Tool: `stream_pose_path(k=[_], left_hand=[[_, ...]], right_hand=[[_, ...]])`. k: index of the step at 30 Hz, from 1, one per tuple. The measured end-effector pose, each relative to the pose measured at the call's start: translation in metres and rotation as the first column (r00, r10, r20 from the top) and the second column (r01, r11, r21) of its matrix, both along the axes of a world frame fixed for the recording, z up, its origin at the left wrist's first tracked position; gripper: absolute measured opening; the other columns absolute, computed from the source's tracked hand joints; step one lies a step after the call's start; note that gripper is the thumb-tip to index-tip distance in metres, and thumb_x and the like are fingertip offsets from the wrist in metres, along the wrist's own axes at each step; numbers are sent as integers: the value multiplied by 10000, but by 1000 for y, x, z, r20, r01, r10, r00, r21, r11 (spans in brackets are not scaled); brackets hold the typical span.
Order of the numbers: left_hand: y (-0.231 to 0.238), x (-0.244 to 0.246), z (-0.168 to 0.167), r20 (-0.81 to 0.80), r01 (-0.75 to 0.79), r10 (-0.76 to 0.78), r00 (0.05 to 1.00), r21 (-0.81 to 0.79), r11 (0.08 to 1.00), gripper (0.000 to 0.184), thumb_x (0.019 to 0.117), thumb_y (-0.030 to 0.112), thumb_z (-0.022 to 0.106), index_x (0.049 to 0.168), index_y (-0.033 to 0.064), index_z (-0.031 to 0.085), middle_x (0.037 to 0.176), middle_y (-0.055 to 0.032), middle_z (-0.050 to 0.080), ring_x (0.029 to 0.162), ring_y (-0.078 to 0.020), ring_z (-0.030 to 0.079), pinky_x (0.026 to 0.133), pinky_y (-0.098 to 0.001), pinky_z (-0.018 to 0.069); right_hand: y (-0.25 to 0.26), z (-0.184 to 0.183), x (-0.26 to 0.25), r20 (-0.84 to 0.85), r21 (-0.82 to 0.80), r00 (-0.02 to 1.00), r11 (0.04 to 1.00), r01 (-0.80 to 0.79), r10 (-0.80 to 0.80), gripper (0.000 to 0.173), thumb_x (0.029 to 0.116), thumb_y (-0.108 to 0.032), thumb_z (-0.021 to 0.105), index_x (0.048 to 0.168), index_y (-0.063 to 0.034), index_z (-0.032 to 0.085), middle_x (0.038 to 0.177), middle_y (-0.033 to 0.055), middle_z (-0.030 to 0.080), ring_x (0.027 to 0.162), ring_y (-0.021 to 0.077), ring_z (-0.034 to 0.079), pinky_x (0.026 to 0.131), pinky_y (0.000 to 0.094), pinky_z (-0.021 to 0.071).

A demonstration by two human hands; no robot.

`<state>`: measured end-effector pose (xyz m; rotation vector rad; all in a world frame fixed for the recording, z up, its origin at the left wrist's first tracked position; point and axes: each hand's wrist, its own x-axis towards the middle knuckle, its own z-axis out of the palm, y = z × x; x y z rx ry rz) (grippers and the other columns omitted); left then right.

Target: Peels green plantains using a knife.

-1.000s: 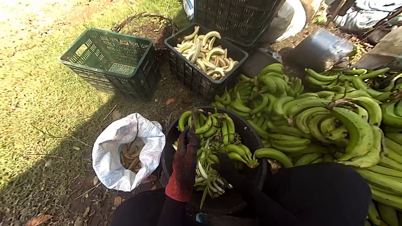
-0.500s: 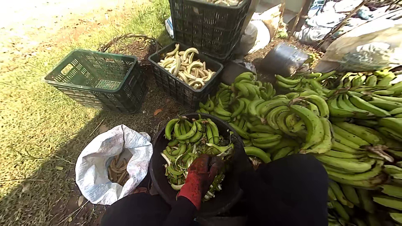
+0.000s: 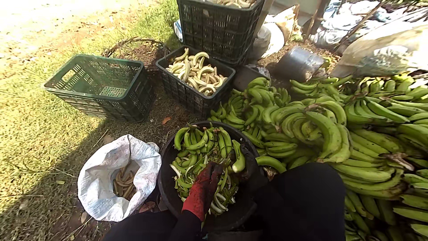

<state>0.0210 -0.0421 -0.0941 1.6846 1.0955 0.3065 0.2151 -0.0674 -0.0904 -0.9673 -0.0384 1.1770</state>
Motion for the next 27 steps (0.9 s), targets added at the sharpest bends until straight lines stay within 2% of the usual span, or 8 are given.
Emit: stream_pose_path(k=[5, 10, 12, 15, 18, 21, 24, 27], left_hand=[[-5, 2, 9, -11, 183, -183, 983, 76, 980, 515, 1058, 581, 407, 1382, 240, 615, 1164, 1, 716, 1016, -109, 696, 935, -410, 586], [2, 3, 3, -102, 161, -145, 984, 175, 971, 518, 1052, 544, 434, 1374, 188, 627, 1205, -53, 706, 1119, -169, 670, 1021, -444, 533], [8, 3, 5, -235, 95, -30, 971, 272, 958, 495, 1020, 464, 515, 1414, 175, 601, 1241, -125, 686, 1156, -280, 658, 1031, -512, 510], [26, 3, 5, -339, -103, 258, 905, 413, 905, 524, 957, 437, 623, 1403, 162, 612, 1250, -207, 668, 1136, -397, 655, 979, -576, 514], [39, -8, 5, -235, -250, 375, 897, 429, 868, 503, 1006, 428, 572, 1404, 123, 600, 1257, -184, 674, 1170, -348, 651, 1030, -546, 501], [23, -11, 17, -115, -161, 192, 975, 238, 958, 479, 1056, 483, 476, 1400, 174, 603, 1258, -81, 684, 1164, -204, 658, 1035, -456, 525], [1, -9, 21, 8, 32, -32, 999, 9, 999, 496, 1049, 562, 452, 1334, 206, 649, 1166, -22, 708, 991, -142, 710, 880, -423, 615], [-2, -8, 18, -105, 73, -63, 992, 94, 993, 490, 1048, 535, 465, 1366, 203, 635, 1234, -40, 695, 1126, -161, 671, 1006, -433, 552]], right_hand=[[4, -55, 31, 483, 70, 855, 966, -251, 187, 448, 1070, -319, 416, 1385, -16, 512, 985, 111, 690, 783, 198, 679, 711, 349, 593], [2, -7, 1, 388, -124, 883, 964, -235, 265, 468, 1127, -354, 279, 1363, -68, 564, 942, 56, 679, 750, 114, 650, 668, 272, 573], [-4, -2, -17, 398, -231, 868, 948, -219, 298, 464, 1126, -350, 296, 1375, -74, 574, 1089, 62, 685, 905, 88, 654, 804, 276, 565], [-11, -28, -38, 240, -282, 882, 899, -336, 405, 495, 1117, -439, 262, 1340, -106, 554, 939, 67, 674, 707, 154, 643, 595, 319, 551], [-17, -21, -47, 106, -295, 884, 864, -409, 455, 486, 1106, -472, 312, 1365, -125, 532, 827, 77, 624, 607, 180, 609, 499, 312, 525], [-5, -21, -26, 108, -210, 935, 927, -312, 339, 413, 1115, -409, 331, 1254, -80, 539, 769, 67, 599, 590, 163, 598, 495, 298, 527], [11, -15, -3, 326, -205, 918, 965, -166, 227, 410, 1120, -349, 342, 1266, -56, 590, 865, 46, 640, 700, 110, 618, 617, 273, 547], [23, -23, -1, 196, -95, 952, 971, -220, 234, 449, 1130, -362, 284, 1219, -31, 575, 856, 88, 657, 679, 152, 641, 583, 291, 555]])
